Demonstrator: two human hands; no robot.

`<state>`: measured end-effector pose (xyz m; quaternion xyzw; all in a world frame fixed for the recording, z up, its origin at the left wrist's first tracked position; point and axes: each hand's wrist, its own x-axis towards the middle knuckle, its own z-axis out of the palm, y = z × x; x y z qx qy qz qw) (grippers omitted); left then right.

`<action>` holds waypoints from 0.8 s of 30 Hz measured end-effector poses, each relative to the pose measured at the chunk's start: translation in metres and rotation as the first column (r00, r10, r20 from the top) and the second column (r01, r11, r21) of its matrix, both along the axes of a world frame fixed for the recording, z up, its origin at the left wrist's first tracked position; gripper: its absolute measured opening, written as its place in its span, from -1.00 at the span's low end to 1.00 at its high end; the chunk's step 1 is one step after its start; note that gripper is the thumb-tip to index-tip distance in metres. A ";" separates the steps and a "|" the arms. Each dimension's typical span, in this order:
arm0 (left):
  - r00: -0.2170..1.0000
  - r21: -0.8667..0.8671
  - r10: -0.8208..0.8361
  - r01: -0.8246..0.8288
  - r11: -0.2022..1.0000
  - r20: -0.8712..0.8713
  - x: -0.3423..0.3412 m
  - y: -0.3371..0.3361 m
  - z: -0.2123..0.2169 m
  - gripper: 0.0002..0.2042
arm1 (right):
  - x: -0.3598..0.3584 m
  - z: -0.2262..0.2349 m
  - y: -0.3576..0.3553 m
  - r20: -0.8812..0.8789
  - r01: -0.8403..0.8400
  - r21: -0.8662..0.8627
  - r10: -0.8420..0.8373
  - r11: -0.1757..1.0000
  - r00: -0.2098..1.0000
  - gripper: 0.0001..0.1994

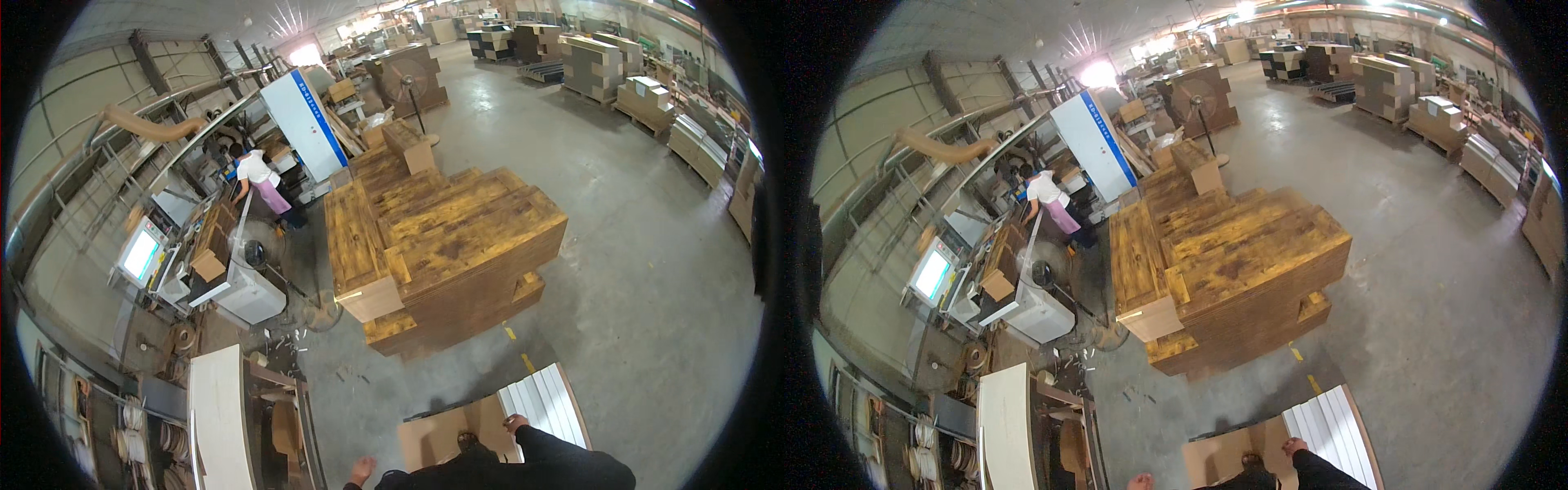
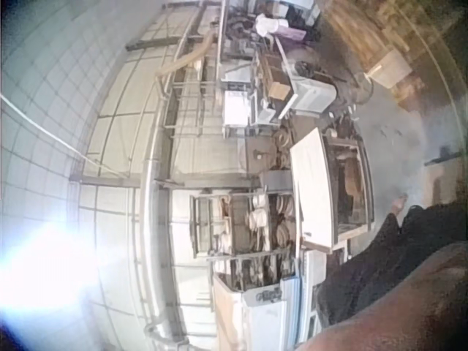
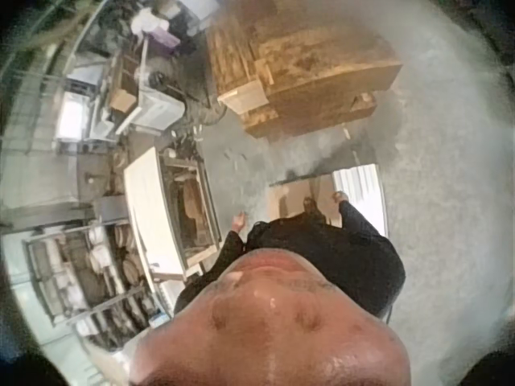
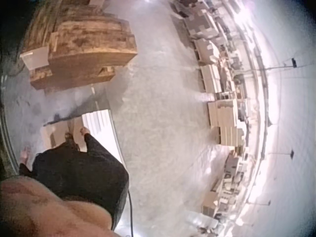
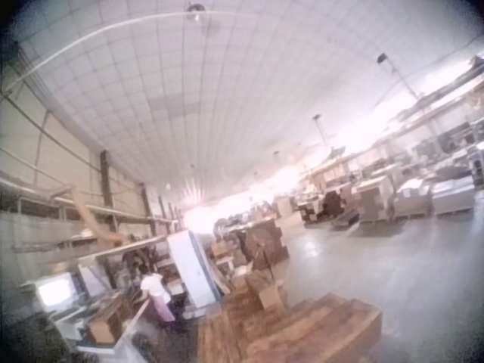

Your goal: Inspecting and moving white wood/bamboo furniture components on a workbench in a factory.

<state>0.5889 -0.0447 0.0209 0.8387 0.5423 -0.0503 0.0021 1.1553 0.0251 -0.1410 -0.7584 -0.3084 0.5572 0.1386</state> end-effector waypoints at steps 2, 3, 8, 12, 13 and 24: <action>0.441 -0.701 0.771 -0.353 0.619 0.459 0.004 0.008 -0.004 -0.70 | 0.009 0.028 0.007 0.061 -0.028 -0.027 0.029 0.999 0.998 -0.81; 0.440 -0.704 0.772 -0.351 0.618 0.458 0.007 0.008 -0.005 -0.70 | 0.015 0.031 0.009 0.116 -0.048 -0.009 0.049 0.999 0.992 -0.81; 0.909 -0.015 0.057 -0.056 0.998 0.413 -0.004 -0.002 -0.013 -0.67 | 0.022 0.029 0.014 0.030 0.018 0.037 -0.020 0.999 0.999 -0.77; 0.900 -0.213 0.216 -0.143 0.967 0.379 -0.006 -0.016 -0.002 -0.67 | 0.016 0.006 0.002 0.204 -0.151 0.044 0.139 0.988 0.969 -0.81; 0.661 -0.567 0.618 -0.337 0.751 0.425 -0.011 -0.021 0.001 -0.58 | 0.011 0.001 0.000 0.066 -0.074 -0.050 0.077 0.996 0.995 -0.79; 0.100 -0.752 0.828 -0.368 0.546 0.552 -0.018 -0.087 0.001 -0.62 | -0.038 -0.022 0.038 0.074 -0.535 0.150 0.531 0.831 0.844 -0.79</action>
